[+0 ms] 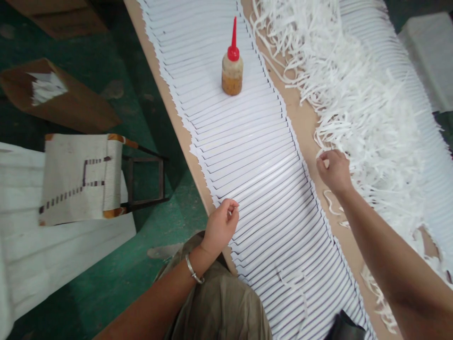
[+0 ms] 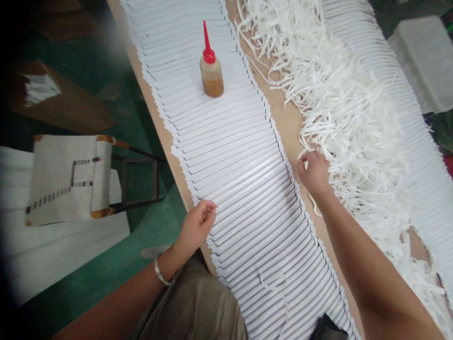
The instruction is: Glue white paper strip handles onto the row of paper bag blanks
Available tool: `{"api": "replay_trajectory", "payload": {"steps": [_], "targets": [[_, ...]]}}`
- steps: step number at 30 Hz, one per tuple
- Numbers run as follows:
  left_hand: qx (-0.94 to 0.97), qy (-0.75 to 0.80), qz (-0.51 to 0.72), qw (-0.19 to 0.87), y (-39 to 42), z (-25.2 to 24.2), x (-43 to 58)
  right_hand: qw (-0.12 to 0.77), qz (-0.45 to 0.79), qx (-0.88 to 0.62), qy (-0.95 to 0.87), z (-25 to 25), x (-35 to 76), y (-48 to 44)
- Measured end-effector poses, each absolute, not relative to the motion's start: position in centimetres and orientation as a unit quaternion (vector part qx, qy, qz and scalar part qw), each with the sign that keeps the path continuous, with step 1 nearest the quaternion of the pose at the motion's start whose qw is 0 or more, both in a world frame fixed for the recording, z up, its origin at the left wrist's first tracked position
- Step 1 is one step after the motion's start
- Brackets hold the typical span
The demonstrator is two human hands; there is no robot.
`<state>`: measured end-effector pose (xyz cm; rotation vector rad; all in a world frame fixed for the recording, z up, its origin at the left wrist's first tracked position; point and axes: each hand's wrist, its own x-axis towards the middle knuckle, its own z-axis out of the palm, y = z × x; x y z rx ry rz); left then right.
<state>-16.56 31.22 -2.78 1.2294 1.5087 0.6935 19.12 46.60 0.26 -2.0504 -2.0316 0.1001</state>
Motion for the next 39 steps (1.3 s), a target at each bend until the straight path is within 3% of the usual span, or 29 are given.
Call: {"api": "replay_trajectory", "payload": {"steps": [6,11,15,20,29,39], "targets": [[0.567,0.440,0.343,0.606,31.8,1.6,-12.0,-0.010,0.473,-0.502,-0.724,7.8,9.9,37.1],[0.526,0.450,0.284,0.663,32.1,2.3,-13.0,-0.004,0.514,-0.487,-0.706,8.6,7.2,36.2],[0.488,0.488,0.328,0.645,31.7,1.8,-15.0,-0.011,0.567,-0.485,-0.666,7.7,6.7,36.7],[0.385,0.430,0.291,0.763,31.8,2.5,-15.7,0.001,0.701,-0.442,-0.560,7.2,4.8,36.4],[0.362,0.430,0.198,0.803,31.2,1.3,-17.3,-0.042,0.606,-0.438,-0.663,6.6,4.5,36.8],[0.367,0.590,0.253,0.673,30.7,-1.9,-20.6,-0.058,0.489,-0.512,-0.704,3.7,8.9,39.9]]}}
